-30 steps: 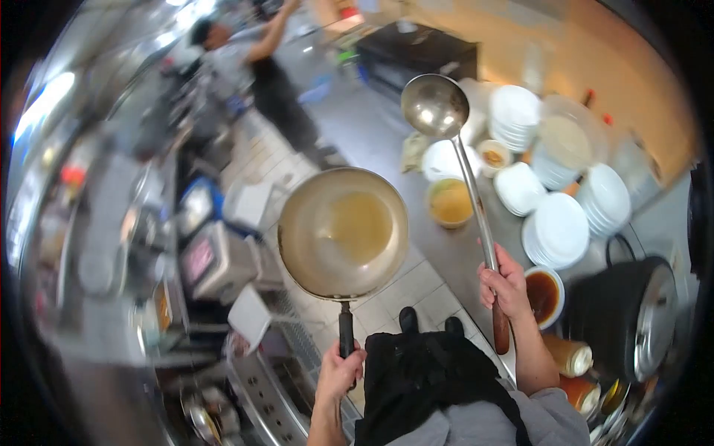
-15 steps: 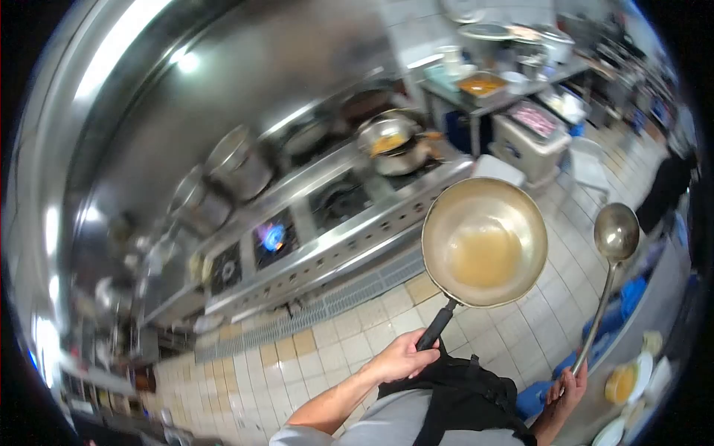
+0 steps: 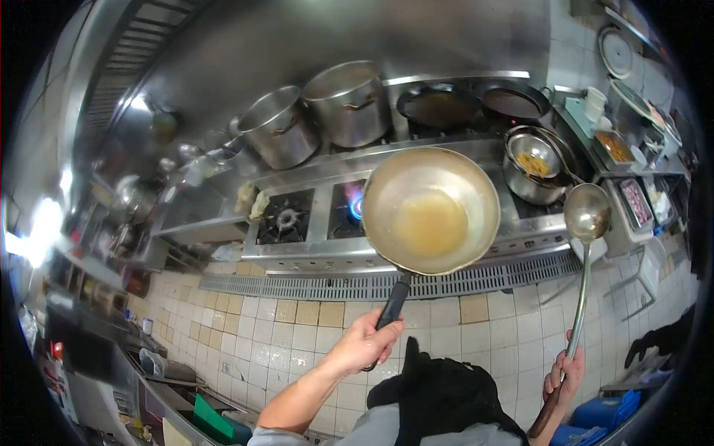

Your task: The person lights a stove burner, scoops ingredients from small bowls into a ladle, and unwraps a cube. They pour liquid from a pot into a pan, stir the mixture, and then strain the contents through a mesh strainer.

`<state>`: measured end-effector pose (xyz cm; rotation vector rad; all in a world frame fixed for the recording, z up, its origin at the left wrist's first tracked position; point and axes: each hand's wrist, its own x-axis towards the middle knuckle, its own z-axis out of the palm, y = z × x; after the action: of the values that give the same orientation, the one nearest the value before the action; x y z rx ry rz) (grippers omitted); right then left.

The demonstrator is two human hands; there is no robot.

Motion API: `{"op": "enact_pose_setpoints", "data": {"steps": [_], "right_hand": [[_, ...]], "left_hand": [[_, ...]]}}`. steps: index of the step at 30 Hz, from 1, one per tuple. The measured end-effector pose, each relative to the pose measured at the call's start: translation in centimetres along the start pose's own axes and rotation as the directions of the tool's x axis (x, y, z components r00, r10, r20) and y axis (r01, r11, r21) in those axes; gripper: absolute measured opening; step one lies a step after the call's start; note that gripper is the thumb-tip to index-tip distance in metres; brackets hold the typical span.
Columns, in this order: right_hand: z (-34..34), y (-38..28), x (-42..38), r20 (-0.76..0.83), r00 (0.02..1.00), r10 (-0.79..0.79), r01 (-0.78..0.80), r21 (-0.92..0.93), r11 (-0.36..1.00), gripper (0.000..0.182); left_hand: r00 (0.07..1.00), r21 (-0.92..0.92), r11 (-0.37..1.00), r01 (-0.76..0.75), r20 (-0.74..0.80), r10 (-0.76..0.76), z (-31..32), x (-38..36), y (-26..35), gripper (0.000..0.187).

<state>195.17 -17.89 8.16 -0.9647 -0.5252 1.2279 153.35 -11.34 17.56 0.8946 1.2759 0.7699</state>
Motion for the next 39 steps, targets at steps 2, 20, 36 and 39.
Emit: {"op": "enact_pose_setpoints", "data": {"steps": [2,20,36,39], "right_hand": [[2.9,0.9,2.4,0.043,0.999,0.031,-0.031,-0.014,0.999,0.063],[20.0,6.3,28.0,0.383,0.860,0.338,-0.268,-0.225,0.937,0.058],[40.8,7.9,39.0,0.488,0.833,0.261,-0.184,-0.199,0.962,0.077],[44.1,8.6,39.2,0.492,0.836,0.245,-0.193,-0.154,0.969,0.077]], "left_hand": [[0.996,-0.086,0.996,0.002,-0.087,-0.010,-3.0,0.7,1.6,0.024],[0.811,-0.237,0.947,-0.217,-0.584,0.040,-19.8,11.3,12.7,0.017],[0.769,-0.272,0.917,-0.291,-0.637,0.055,-34.6,15.5,20.2,0.025],[0.739,-0.185,0.940,-0.285,-0.667,0.093,-38.7,15.7,23.4,0.024]]}}
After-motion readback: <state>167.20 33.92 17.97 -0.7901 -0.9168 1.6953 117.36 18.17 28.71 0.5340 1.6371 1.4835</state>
